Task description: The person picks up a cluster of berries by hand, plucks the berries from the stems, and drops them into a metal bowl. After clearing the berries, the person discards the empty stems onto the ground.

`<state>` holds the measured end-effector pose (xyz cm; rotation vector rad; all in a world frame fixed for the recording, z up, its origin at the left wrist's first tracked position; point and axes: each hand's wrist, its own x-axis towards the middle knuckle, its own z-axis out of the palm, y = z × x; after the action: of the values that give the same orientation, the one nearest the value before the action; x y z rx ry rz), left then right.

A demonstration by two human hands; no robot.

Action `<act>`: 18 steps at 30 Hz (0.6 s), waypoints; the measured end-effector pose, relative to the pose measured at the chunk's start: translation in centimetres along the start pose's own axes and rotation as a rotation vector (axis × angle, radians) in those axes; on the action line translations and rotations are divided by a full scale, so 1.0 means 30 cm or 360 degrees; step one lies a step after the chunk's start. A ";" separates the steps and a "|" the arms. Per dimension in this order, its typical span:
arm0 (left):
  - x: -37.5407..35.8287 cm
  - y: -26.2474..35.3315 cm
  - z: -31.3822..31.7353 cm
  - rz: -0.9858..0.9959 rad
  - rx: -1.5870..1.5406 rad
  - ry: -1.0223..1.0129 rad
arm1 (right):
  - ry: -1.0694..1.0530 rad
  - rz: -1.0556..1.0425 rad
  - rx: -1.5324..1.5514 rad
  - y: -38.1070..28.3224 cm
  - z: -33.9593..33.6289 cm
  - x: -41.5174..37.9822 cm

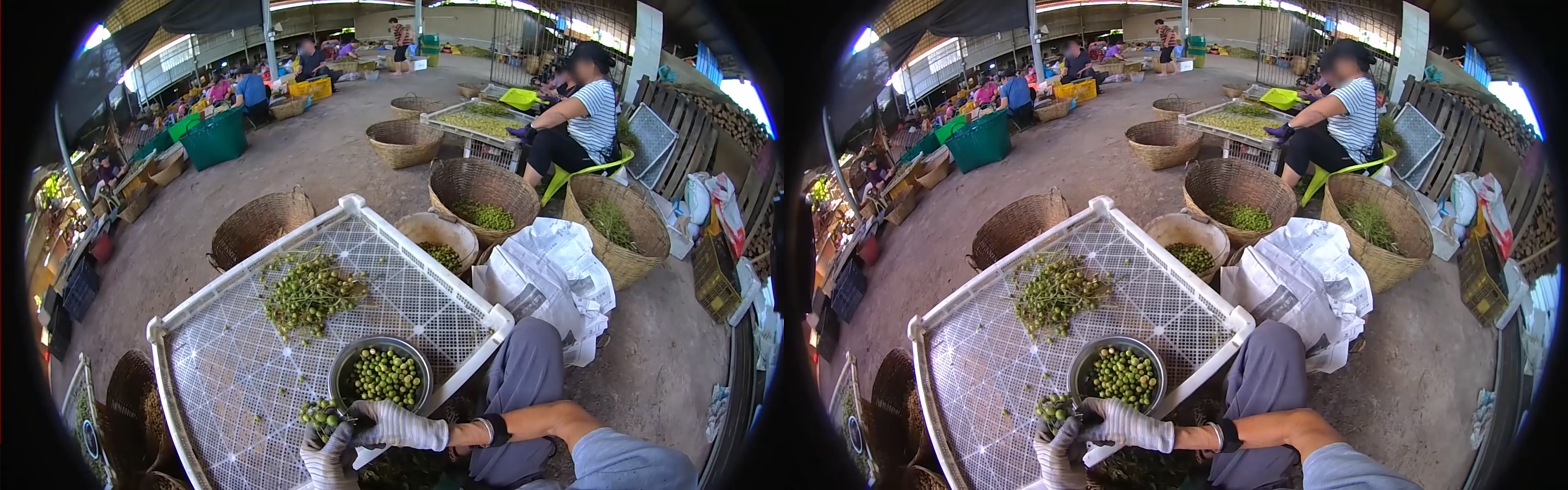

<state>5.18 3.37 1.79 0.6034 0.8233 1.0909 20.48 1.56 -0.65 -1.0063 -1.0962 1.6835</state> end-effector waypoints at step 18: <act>0.006 0.032 0.007 0.0224 0.0650 0.0024 | 0.0275 -0.0362 -0.0836 -0.029 -0.039 -0.011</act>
<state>4.89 3.86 2.60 1.0085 1.0391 1.0609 21.86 1.75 -0.12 -1.2673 -1.5113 1.1240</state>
